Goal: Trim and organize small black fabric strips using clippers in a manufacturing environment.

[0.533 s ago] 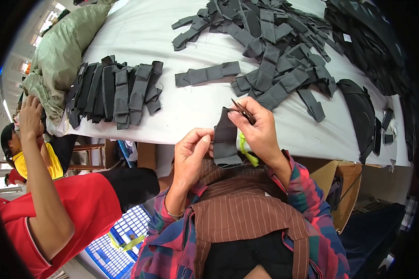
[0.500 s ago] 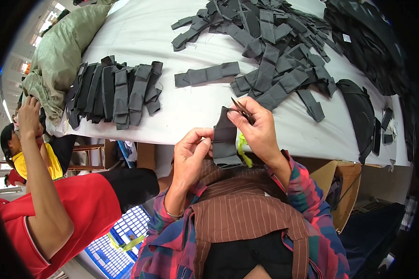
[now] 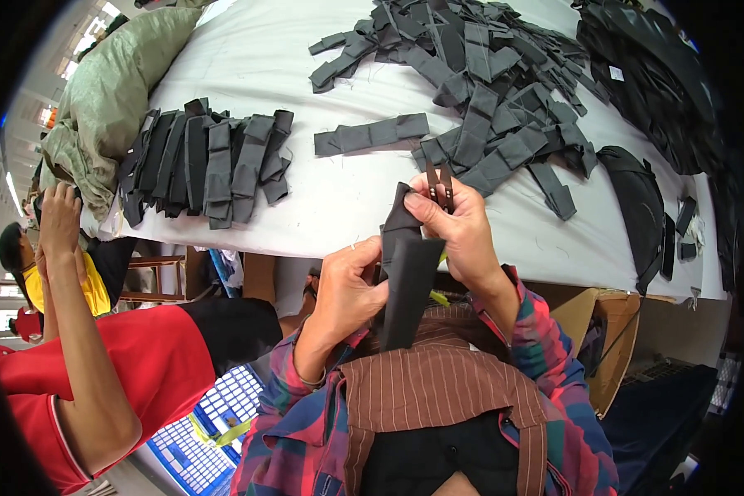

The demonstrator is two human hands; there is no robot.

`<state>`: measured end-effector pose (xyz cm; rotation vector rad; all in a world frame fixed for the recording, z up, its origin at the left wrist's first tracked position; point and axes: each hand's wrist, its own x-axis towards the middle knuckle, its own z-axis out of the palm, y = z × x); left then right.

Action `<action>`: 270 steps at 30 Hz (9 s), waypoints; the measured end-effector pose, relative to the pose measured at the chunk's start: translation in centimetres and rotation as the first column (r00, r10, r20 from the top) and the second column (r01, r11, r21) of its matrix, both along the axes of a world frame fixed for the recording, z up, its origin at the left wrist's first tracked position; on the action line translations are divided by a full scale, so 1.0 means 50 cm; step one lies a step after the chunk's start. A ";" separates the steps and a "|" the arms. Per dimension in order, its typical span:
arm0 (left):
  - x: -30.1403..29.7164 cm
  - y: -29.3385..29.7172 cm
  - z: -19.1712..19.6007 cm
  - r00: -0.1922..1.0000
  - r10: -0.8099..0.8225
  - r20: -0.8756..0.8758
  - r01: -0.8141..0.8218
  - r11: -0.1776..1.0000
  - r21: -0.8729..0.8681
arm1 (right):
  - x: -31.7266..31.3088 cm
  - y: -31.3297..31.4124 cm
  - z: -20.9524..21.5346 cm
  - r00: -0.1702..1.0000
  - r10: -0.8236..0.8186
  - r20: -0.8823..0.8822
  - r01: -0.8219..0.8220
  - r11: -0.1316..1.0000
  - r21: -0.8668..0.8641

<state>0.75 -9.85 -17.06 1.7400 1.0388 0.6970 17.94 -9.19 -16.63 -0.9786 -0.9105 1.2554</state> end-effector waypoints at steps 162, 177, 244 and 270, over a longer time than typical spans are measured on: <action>0.017 0.003 -0.068 0.724 0.478 0.498 0.119 0.624 -0.772 | -0.007 -0.045 -0.076 0.830 -0.153 0.537 0.007 0.964 0.264; 0.010 0.000 -0.059 0.731 0.488 0.477 0.214 0.499 -0.839 | 0.038 0.027 -0.095 0.934 -0.187 0.304 0.172 0.982 0.076; 0.015 0.077 -0.119 0.605 0.457 0.653 0.310 0.620 -0.721 | 0.056 -0.011 -0.081 0.642 -0.268 0.718 0.044 0.948 0.315; 0.018 0.043 -0.086 0.813 0.264 0.519 0.274 0.613 -0.742 | 0.037 0.017 -0.030 0.573 -0.438 0.693 0.215 0.896 0.389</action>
